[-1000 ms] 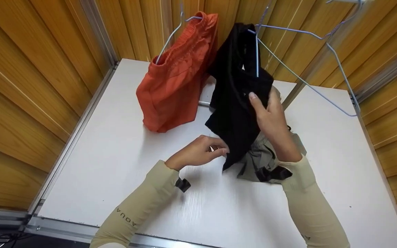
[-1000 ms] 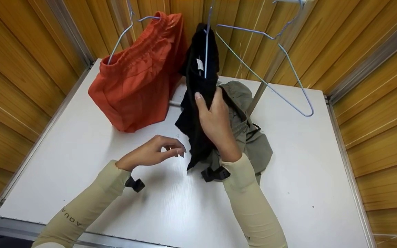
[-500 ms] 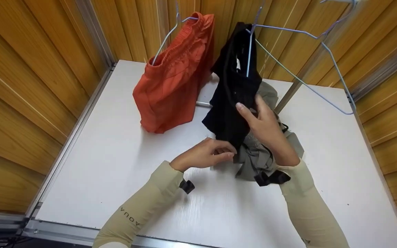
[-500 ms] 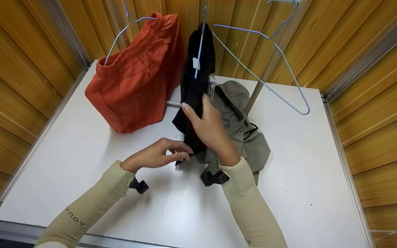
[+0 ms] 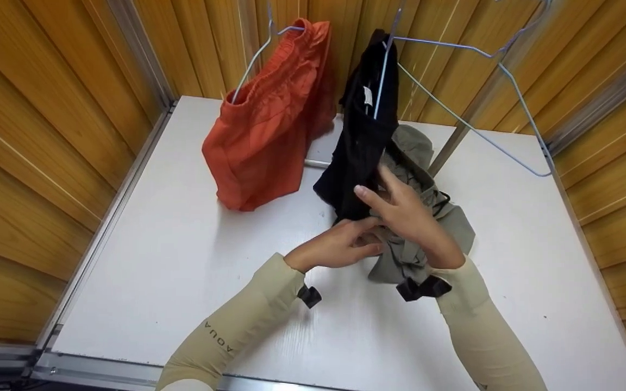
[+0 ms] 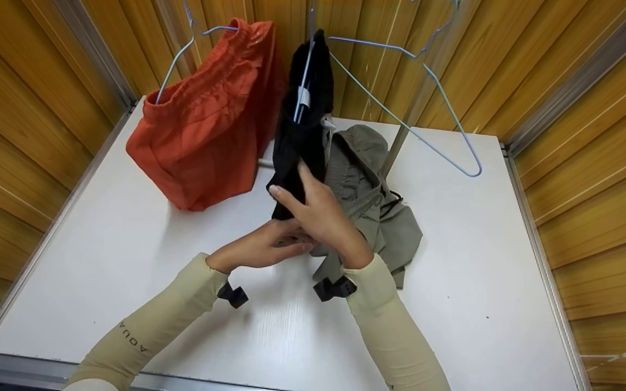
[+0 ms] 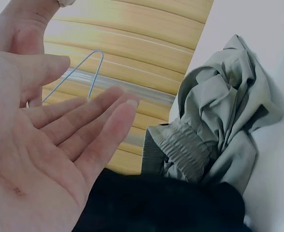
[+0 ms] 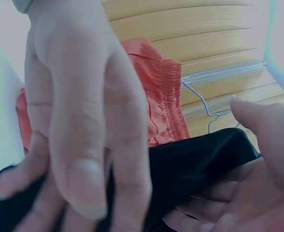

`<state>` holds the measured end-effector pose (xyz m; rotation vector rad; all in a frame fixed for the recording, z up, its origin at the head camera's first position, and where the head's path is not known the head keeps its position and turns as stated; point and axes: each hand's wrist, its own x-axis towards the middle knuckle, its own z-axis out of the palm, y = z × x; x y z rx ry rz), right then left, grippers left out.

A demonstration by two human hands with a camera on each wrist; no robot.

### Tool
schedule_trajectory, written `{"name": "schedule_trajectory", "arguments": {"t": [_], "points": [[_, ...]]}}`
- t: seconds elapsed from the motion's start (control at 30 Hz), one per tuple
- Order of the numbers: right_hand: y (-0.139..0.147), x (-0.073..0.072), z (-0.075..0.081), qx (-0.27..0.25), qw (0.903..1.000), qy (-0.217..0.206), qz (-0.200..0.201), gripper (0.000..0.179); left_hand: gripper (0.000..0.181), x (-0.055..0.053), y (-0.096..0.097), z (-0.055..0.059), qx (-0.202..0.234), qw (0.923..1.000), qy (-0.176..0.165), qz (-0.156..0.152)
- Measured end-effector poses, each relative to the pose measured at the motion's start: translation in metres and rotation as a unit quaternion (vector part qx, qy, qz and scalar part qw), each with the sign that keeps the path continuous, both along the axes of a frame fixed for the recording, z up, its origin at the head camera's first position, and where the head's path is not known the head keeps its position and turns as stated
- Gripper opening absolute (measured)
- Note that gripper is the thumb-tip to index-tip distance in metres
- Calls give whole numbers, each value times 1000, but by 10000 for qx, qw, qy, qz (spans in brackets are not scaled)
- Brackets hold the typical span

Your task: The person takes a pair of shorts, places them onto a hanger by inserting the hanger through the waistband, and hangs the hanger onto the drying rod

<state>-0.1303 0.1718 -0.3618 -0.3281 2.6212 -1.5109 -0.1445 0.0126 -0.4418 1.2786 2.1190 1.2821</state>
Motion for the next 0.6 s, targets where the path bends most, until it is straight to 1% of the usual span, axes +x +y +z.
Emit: {"name": "schedule_trajectory", "arguments": {"t": [0.1,0.2,0.33,0.43,0.53,0.6], "points": [[1,1,-3,89,10000,-2,44,67,38,-2,4,1,7,9999,84,140],[3,2,-6,67,10000,35,62,66,37,-4,5,1,43,9993,139,331],[11,1,-13,-217,9996,148,-64,57,40,-5,6,0,183,9987,-42,466],[21,1,-20,-324,9984,232,-408,49,46,-6,7,0,175,9978,-300,562],[32,0,-30,-350,9950,208,-914,44,50,-6,7,0,112,9965,-506,662],[39,-2,-38,-343,9907,111,-1315,43,51,-6,7,0,75,9958,-584,708]]}}
